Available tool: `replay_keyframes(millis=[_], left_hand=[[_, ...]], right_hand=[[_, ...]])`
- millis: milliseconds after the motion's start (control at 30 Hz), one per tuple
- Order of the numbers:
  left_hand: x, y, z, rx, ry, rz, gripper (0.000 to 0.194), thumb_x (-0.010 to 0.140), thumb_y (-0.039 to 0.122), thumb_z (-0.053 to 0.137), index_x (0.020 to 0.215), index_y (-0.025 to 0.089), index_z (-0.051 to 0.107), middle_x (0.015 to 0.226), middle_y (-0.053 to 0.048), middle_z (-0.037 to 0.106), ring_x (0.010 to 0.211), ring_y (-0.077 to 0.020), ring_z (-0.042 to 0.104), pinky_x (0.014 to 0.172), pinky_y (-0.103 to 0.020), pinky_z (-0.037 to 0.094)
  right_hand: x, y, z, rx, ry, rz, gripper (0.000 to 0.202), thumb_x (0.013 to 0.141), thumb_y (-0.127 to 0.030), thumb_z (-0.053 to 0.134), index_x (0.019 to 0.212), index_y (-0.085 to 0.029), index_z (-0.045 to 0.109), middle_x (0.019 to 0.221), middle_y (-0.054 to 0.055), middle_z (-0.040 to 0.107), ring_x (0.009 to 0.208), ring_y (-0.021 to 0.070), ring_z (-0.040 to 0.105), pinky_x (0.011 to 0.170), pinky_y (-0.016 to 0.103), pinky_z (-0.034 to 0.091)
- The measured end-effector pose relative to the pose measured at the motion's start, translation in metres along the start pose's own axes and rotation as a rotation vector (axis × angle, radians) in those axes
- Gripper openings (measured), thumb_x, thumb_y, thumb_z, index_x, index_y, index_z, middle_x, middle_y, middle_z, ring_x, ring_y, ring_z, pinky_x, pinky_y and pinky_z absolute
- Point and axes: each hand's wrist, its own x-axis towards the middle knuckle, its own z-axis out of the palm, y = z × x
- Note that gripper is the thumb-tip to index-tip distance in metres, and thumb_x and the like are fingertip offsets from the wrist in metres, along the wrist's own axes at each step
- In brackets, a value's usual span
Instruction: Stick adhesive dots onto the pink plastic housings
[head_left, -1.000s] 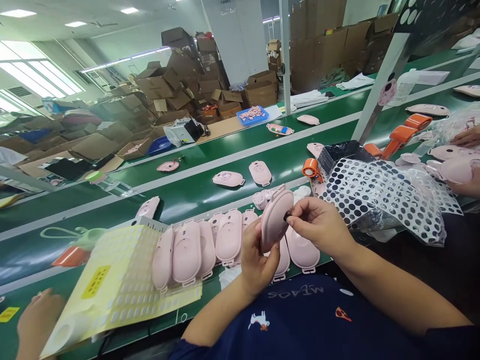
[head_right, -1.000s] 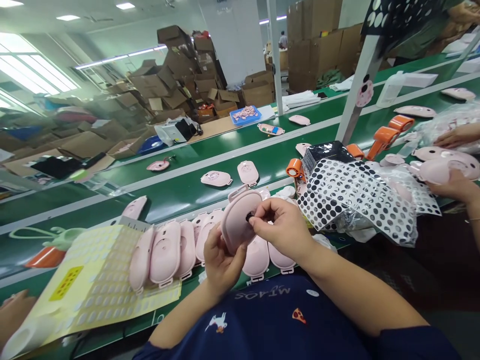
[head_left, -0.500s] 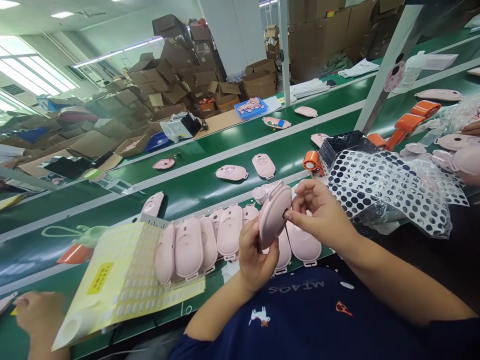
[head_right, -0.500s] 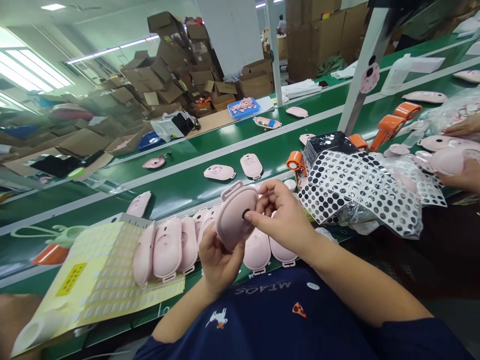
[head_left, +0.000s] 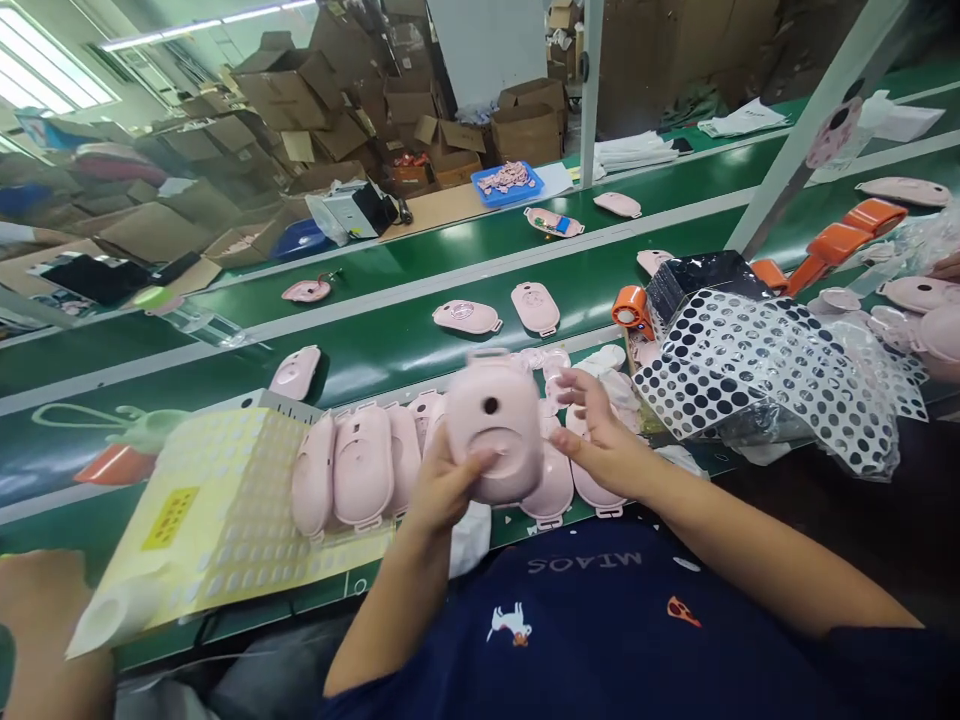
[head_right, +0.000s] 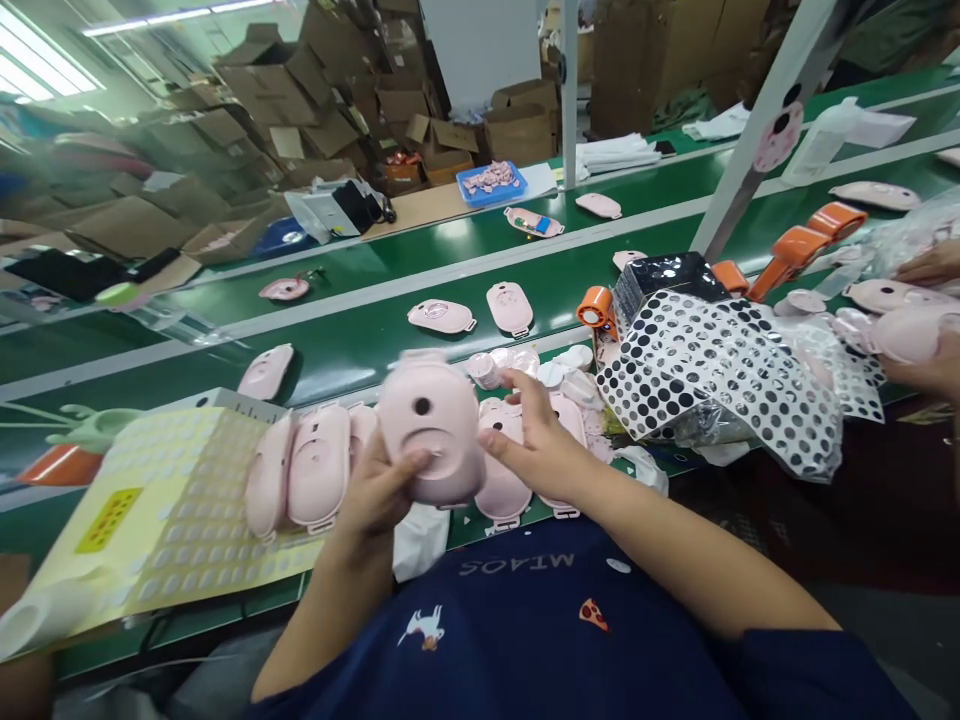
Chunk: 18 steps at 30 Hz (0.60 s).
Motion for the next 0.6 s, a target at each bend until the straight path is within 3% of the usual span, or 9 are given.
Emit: replay_keyframes(millis=[133,233,300,433,600], left_hand=[[0.004,0.002,-0.029,-0.255,0.405,0.123,0.053,0.058,0.038,0.091,0.105,0.027,0.071,0.105,-0.003,0.075,0.104,-0.025,0.068,0.093,-0.039,0.058],[0.003,0.002,-0.033,-0.35,0.527,0.135,0.05,0.061,0.037,0.088,0.106,0.028,0.071,0.112,-0.003,0.075,0.121,-0.0278,0.063,0.101,-0.041,0.056],[0.001,-0.002,-0.03,-0.376,0.5,0.077,0.05,0.063,0.039,0.086,0.109,0.027,0.071,0.116,-0.005,0.074,0.126,-0.0303,0.061,0.104,-0.044,0.054],[-0.005,-0.015,-0.018,-0.366,0.375,0.027,0.059,0.067,0.04,0.084,0.122,0.027,0.068,0.121,-0.007,0.074,0.125,-0.0323,0.063,0.109,-0.048,0.051],[-0.009,-0.021,-0.011,-0.37,0.262,-0.023,0.071,0.069,0.04,0.082,0.135,0.026,0.061,0.119,-0.01,0.075,0.121,-0.0324,0.066,0.108,-0.05,0.051]], right_hand=[[0.018,0.021,-0.023,-0.587,0.043,-0.019,0.038,0.093,-0.033,0.056,0.129,-0.022,0.059,0.14,0.015,0.056,0.131,0.03,0.051,0.111,0.049,0.04],[0.042,0.029,-0.021,-0.963,-0.158,0.055,0.031,0.097,-0.025,0.048,0.123,-0.019,0.066,0.133,0.014,0.064,0.127,0.0306,0.055,0.107,0.047,0.04],[0.057,0.035,-0.008,-1.063,-0.303,0.07,0.031,0.097,-0.023,0.049,0.121,-0.019,0.069,0.129,0.014,0.068,0.124,0.0314,0.057,0.103,0.046,0.041],[0.076,0.049,0.018,-1.121,-0.467,0.043,0.031,0.093,-0.009,0.048,0.11,-0.016,0.074,0.121,0.017,0.072,0.119,0.0299,0.061,0.097,0.042,0.039],[0.085,0.059,0.022,-1.166,-0.55,0.028,0.034,0.093,-0.007,0.045,0.106,-0.015,0.076,0.116,0.018,0.074,0.112,0.0281,0.064,0.093,0.04,0.037]])
